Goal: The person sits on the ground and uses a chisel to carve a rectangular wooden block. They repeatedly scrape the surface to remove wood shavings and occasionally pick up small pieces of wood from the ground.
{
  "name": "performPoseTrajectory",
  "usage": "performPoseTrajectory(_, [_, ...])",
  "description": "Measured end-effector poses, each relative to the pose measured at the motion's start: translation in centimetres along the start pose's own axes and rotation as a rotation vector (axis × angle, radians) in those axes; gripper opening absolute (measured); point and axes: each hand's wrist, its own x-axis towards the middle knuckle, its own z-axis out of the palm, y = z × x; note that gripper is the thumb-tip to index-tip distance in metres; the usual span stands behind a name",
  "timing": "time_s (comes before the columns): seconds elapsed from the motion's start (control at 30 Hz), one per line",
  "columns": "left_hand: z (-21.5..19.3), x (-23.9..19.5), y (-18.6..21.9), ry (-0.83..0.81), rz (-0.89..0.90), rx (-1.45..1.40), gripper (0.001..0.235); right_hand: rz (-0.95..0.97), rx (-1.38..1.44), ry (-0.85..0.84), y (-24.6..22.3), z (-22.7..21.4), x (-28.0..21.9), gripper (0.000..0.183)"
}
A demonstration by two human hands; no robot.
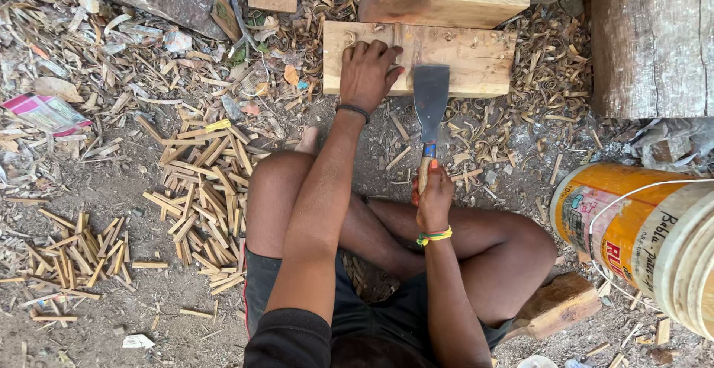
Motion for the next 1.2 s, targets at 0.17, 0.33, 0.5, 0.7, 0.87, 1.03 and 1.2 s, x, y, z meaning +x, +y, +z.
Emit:
performPoseTrajectory(0.17, [0.1,0.3,0.1,0.018,0.025,0.003,0.030,0.009,-0.007,-0.007,-0.5,0.1,-0.1,0.035])
performPoseTrajectory(0.33, [0.3,0.4,0.1,-0.040,0.001,0.025,0.044,-0.030,0.005,-0.031,-0.1,0.0,0.0,0.035])
performPoseTrajectory(0.5, [1.4,0.6,-0.3,-0.055,-0.012,-0.017,0.084,0.001,-0.028,-0.013,-0.5,0.0,-0.4,0.038])
performPoseTrajectory(0.7, [1.9,1.1,4.0,0.012,0.324,-0.165,0.084,-0.028,-0.023,-0.062,-1.1,-0.1,-0.5,0.040])
performPoseTrajectory(0.87, [1.4,-0.7,7.9,-0.338,0.466,-0.583,0.070,-0.003,-0.031,-0.069,-1.4,0.6,-0.8,0.042])
performPoseTrajectory(1.03, [2.7,-1.2,7.3,-0.275,0.431,-0.478,0.049,0.025,-0.049,-0.107,-1.9,1.2,-1.0,0.045])
performPoseTrajectory(1.2, [2.9,-1.4,6.7,-0.252,0.384,-0.497,0.045,0.058,-0.099,-0.099,-1.5,1.3,-0.6,0.045])
